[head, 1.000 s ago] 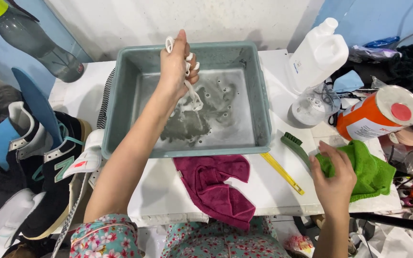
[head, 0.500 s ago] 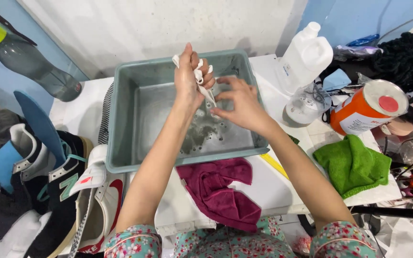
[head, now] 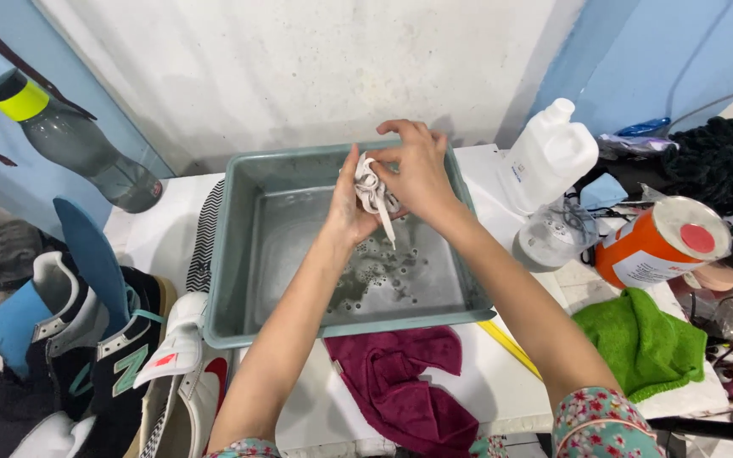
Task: Washing and scrubbing shoe laces in a basin of soapy water using a brush and hands.
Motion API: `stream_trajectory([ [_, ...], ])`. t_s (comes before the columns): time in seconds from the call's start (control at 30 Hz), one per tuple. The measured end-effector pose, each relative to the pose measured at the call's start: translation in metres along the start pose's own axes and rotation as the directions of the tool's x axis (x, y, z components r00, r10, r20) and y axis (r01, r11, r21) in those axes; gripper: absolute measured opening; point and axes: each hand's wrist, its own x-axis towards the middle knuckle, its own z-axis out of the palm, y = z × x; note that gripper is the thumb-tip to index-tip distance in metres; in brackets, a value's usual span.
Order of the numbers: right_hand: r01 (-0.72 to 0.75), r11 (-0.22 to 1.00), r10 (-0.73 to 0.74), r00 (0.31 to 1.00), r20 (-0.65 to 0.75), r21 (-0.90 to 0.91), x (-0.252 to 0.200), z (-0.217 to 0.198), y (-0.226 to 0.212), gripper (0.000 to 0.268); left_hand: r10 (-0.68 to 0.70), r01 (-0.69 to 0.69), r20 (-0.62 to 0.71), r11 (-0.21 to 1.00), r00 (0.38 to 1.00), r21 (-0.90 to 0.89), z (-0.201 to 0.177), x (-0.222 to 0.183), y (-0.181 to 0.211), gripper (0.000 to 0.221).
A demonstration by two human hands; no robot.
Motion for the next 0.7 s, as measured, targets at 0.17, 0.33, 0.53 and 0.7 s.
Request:
stream_trajectory([
  [0.17, -0.003, 0.999, -0.01, 0.923, 0.384, 0.033, 0.017, -0.04, -0.005, 0.016, 0.081, -0.081, 0.05, 0.997, 0.995, 0.005, -0.041, 0.054, -0.003, 0.026],
  [0.33, -0.07, 0.957, 0.01, 0.978, 0.208, 0.283, 0.01, -0.065, 0.007, 0.041, 0.25, -0.257, 0.1, 0.964, 0.963, 0.07, -0.045, 0.041, 0.005, 0.043],
  [0.53, -0.237, 0.895, 0.07, 0.911, 0.407, 0.377, -0.033, -0.028, -0.012, 0.055, 0.258, -0.267, 0.13, 0.962, 0.957, 0.058, -0.037, 0.031, 0.013, 0.014],
  [0.7, -0.235, 0.853, 0.106, 0.952, 0.287, 0.465, -0.059, 0.018, 0.021, 0.017, 0.4, -0.405, 0.09, 0.913, 0.912, 0.043, -0.014, 0.014, 0.011, 0.058],
])
